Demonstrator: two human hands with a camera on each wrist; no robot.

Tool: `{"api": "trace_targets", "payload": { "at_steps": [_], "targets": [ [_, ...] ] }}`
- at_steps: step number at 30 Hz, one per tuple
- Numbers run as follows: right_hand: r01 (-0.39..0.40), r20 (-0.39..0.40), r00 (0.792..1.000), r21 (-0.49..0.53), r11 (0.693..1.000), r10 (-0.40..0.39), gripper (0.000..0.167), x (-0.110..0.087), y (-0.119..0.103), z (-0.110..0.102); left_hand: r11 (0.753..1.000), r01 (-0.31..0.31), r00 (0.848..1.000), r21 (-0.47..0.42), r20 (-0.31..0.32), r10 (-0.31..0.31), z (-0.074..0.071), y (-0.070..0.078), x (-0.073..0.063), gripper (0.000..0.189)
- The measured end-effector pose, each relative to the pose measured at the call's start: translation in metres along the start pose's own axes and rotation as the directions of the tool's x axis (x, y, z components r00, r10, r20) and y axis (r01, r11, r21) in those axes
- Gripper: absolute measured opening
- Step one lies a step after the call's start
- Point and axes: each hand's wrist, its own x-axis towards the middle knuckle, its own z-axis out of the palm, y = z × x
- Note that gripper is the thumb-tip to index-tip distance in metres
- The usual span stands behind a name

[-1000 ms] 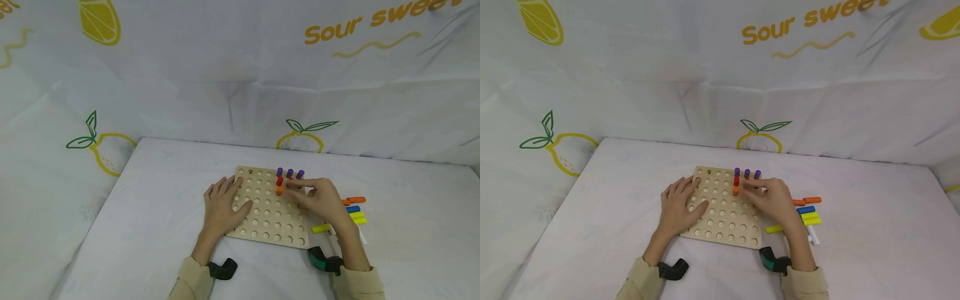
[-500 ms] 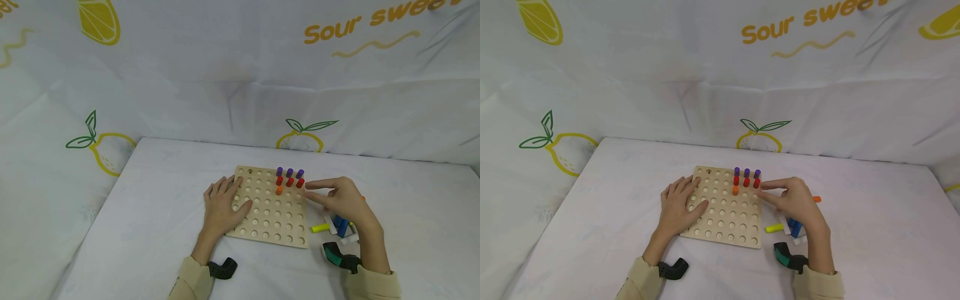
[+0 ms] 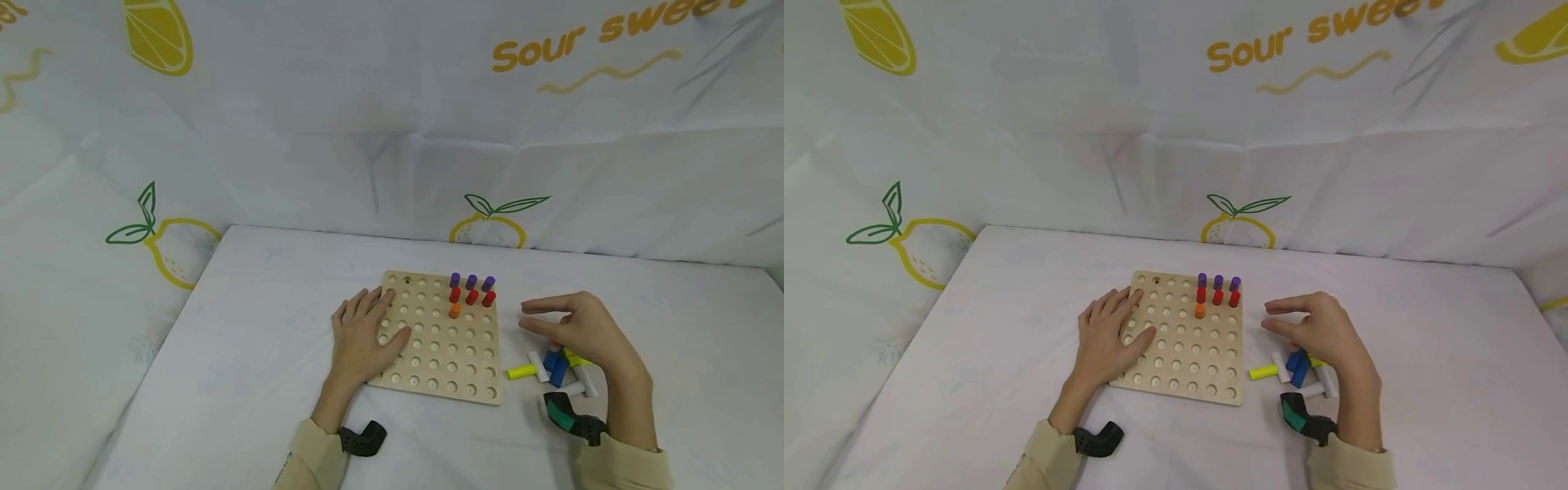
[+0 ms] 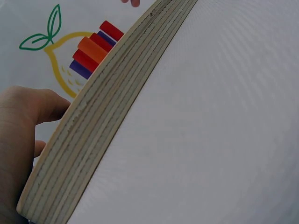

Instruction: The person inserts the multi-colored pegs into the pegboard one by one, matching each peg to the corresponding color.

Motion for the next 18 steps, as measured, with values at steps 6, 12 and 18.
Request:
{"api": "trace_targets", "payload": {
  "at_steps": [6,12,18],
  "targets": [
    [-0.041,0.01,0.999,-0.048,0.998,0.042,0.04,-0.001,0.009,-0.002,1.0,-0.001,1.0,-0.004,-0.003,0.001,0.0,0.0,0.0,0.07],
    [-0.074,0.017,0.997,-0.106,0.992,0.076,0.041,-0.001,0.018,-0.005,1.0,-0.002,1.0,-0.005,-0.006,0.002,0.001,-0.001,0.0,0.07],
    [-0.133,0.039,0.99,-0.128,0.983,0.139,0.044,-0.002,0.022,-0.009,1.0,-0.001,1.0,-0.013,-0.002,0.001,0.0,0.0,0.0,0.07]
  ]
}}
